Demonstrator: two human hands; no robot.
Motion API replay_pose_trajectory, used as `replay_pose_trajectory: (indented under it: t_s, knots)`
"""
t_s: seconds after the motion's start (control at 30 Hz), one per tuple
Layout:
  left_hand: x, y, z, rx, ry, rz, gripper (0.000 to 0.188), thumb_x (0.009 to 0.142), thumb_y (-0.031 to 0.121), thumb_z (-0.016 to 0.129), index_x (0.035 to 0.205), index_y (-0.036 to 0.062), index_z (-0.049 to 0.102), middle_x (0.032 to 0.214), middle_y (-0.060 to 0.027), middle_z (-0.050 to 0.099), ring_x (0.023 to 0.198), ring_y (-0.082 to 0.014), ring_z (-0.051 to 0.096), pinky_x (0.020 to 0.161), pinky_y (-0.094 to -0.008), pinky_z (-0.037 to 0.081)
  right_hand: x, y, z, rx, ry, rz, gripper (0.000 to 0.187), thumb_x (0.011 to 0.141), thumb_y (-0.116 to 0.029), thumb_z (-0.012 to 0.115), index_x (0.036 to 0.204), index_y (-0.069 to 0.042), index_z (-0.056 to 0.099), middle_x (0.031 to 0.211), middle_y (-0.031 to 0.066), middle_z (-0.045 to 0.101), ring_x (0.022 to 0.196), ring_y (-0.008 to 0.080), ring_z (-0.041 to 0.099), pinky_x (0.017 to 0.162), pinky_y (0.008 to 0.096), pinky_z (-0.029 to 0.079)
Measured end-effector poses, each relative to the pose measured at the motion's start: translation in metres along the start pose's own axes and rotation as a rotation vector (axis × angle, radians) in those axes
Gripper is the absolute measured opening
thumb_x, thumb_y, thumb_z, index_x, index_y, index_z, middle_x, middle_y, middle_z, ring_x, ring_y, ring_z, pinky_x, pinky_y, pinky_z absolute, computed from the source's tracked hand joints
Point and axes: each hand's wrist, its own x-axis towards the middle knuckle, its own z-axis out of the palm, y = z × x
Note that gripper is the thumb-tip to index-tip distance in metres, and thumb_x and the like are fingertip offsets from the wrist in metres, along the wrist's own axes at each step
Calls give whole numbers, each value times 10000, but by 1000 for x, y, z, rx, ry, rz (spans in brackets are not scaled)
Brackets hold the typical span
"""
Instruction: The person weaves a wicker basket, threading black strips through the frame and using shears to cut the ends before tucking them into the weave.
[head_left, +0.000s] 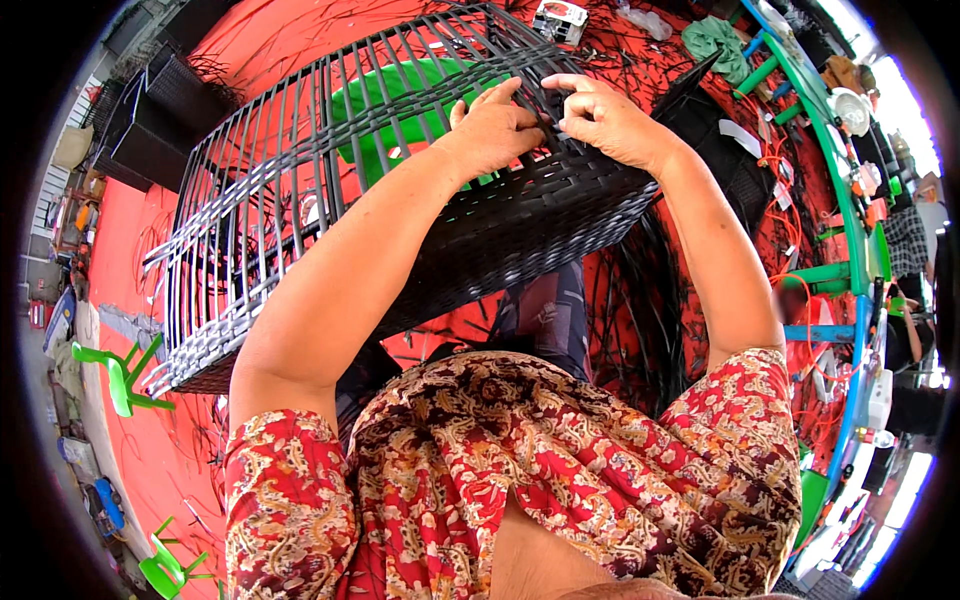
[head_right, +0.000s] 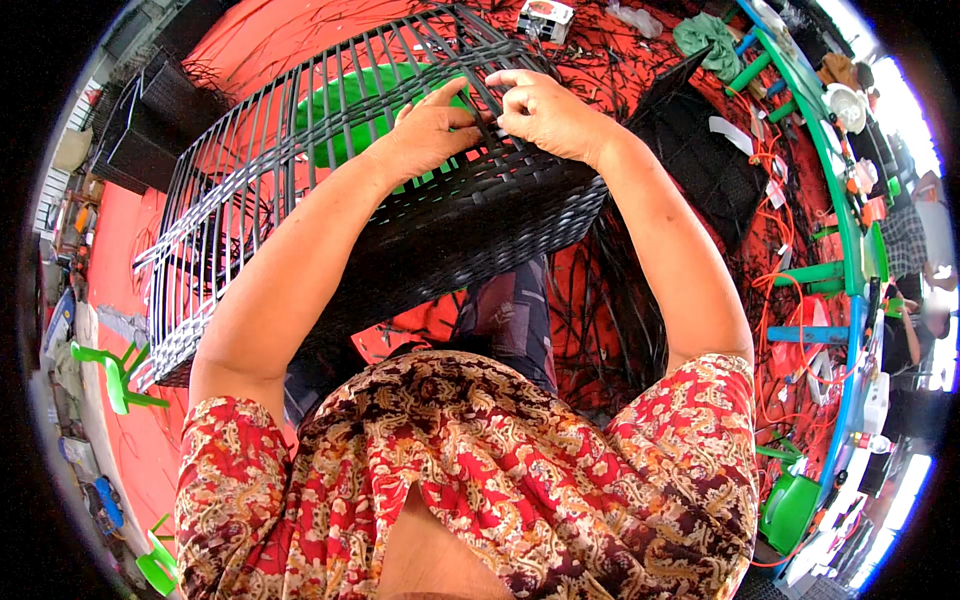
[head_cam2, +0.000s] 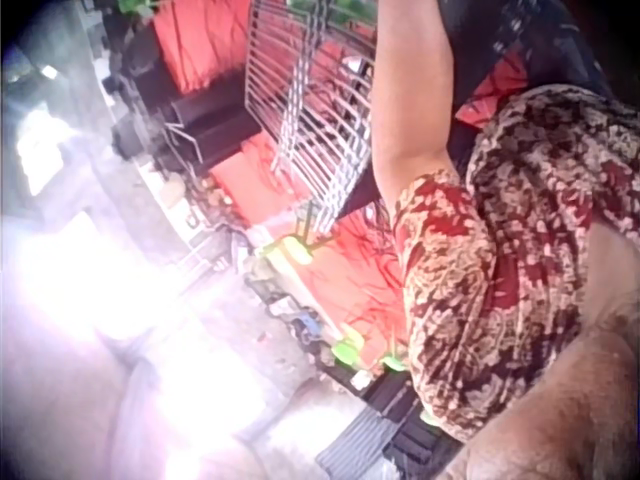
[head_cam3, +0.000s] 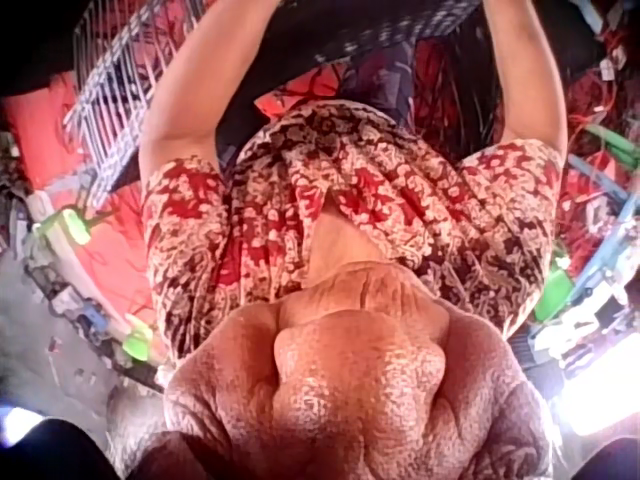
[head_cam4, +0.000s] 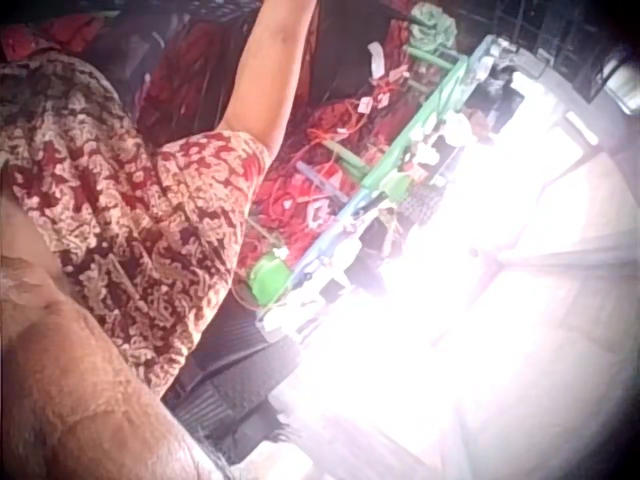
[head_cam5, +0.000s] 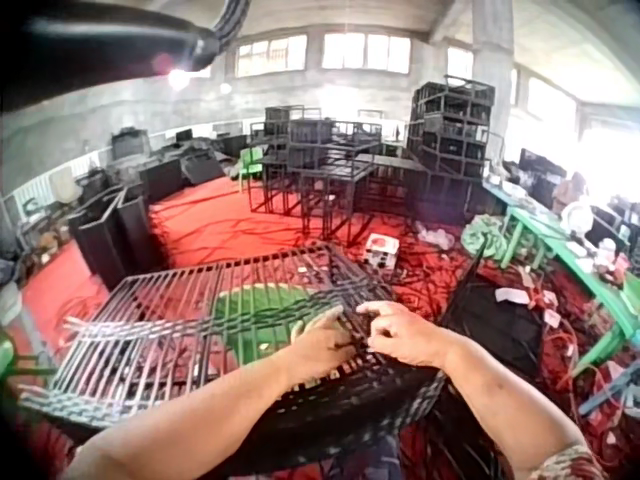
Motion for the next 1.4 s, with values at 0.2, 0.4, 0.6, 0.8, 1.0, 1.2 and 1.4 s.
replay_pose_trajectory:
  t_s: [0.2,0.4,0.6,0.8,1.0,1.2,1.4]
  knots:
    - [10,-13,3,-242,4,71,202,758,262,621,872,111,691,1299,-132,416,1194,-232,397,959,-382,315,3,-8,3,-151,-47,-38,210,805,-216,595,712,-28,578,1276,155,426,1121,270,447,923,358,359]
    - [4,-12,-12,-695,-36,59,206,737,202,622,847,41,689,1231,-87,481,1038,-159,479,789,-306,394,12,-15,0,-86,20,55,264,867,-301,544,986,-78,620,1350,130,354,1264,245,308,1001,355,288]
    - [-14,-12,-32,-730,12,-1,235,753,216,623,903,40,664,1275,-72,458,894,-85,502,679,-304,417,26,-8,17,202,-38,45,344,879,-336,536,1030,-41,626,1315,98,405,1177,195,399,955,316,328]
    - [-28,-29,-24,123,66,-28,224,741,291,596,907,169,685,1345,-157,375,1225,-316,378,951,-403,335,21,-14,29,252,96,110,337,833,-292,604,651,-14,554,1194,145,505,1054,216,495,857,304,384]
    - [-30,-26,-15,92,-31,-89,299,763,448,541,996,302,659,1438,-110,228,1340,-306,149,1014,-570,126,21,-16,31,-37,-16,-51,284,867,-216,558,666,-19,518,1243,97,458,917,151,507,803,281,389]
    - [-22,-44,-8,-118,-30,-33,253,708,431,614,917,308,686,1413,-109,288,1333,-294,177,1015,-543,132,26,-26,36,-3,-104,-78,285,885,-225,526,690,-17,521,1250,93,437,854,144,506,754,290,402]
    - [-16,-46,-1,-381,31,10,198,645,341,660,810,246,716,1231,-34,516,1248,-203,339,985,-501,198,27,-23,40,62,-95,-33,235,861,-196,540,751,8,582,1175,153,486,985,240,515,833,346,410]
